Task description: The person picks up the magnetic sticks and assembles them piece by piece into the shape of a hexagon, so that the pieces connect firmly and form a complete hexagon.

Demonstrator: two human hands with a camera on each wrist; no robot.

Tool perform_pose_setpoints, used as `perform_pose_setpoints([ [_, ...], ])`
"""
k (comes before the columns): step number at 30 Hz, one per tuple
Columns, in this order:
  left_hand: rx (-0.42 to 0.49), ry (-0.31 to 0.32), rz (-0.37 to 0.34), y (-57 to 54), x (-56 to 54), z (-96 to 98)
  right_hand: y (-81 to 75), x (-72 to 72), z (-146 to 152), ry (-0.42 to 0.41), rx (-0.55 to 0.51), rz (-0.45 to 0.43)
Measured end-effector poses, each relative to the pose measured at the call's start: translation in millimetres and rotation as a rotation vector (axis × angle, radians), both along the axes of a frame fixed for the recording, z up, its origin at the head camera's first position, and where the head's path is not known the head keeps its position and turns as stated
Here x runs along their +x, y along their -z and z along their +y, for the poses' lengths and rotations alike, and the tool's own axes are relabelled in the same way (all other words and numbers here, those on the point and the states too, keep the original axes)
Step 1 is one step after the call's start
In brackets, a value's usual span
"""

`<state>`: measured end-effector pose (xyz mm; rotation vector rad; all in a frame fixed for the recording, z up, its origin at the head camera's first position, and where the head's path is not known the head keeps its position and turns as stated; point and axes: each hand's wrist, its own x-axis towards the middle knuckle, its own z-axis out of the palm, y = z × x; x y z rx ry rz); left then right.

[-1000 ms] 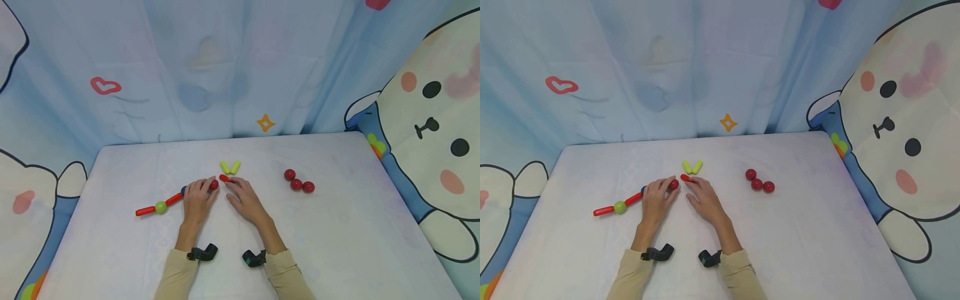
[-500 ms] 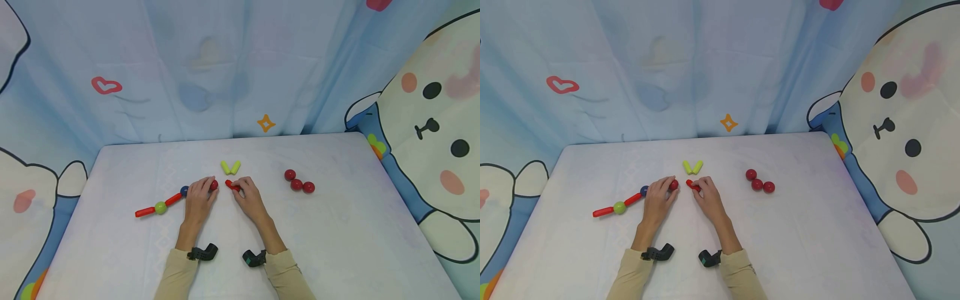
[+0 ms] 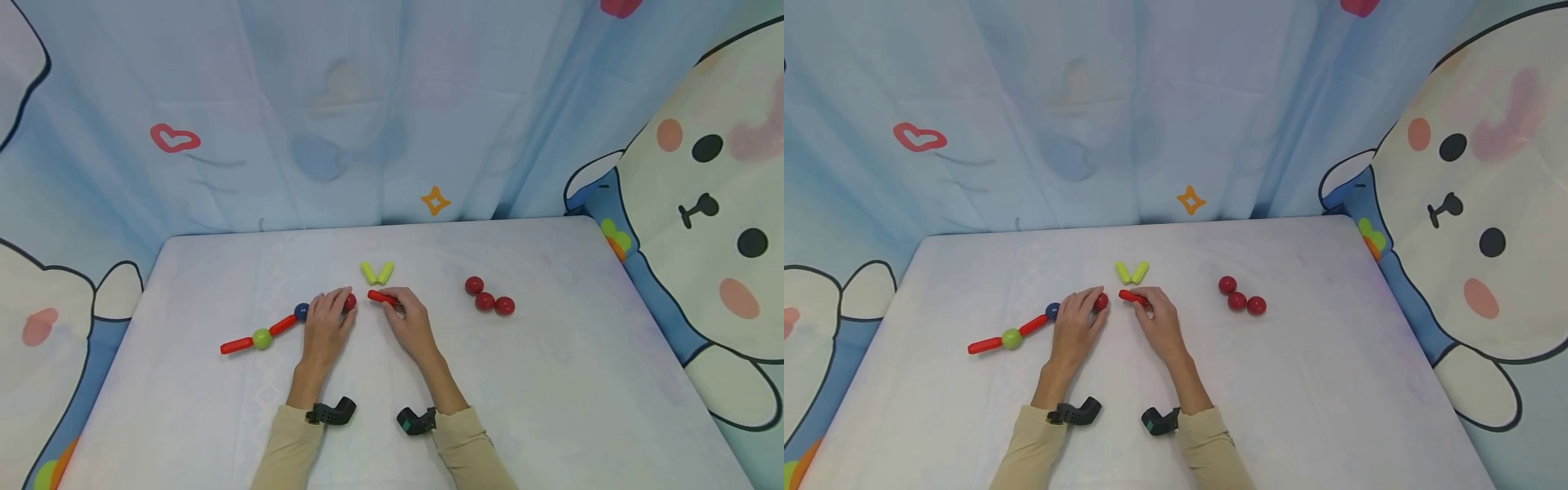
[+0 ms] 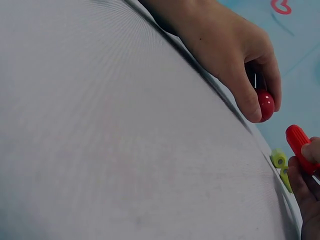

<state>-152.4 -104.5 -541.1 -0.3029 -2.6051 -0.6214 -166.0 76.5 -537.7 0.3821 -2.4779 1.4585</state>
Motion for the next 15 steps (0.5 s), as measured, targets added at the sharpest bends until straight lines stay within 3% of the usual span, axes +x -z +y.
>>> perform_pose_setpoints([
  [15, 0.009, 0.061, 0.069, -0.3, -0.1, 0.9, -0.8, 2.0, -0.8, -0.021, -0.022, -0.032],
])
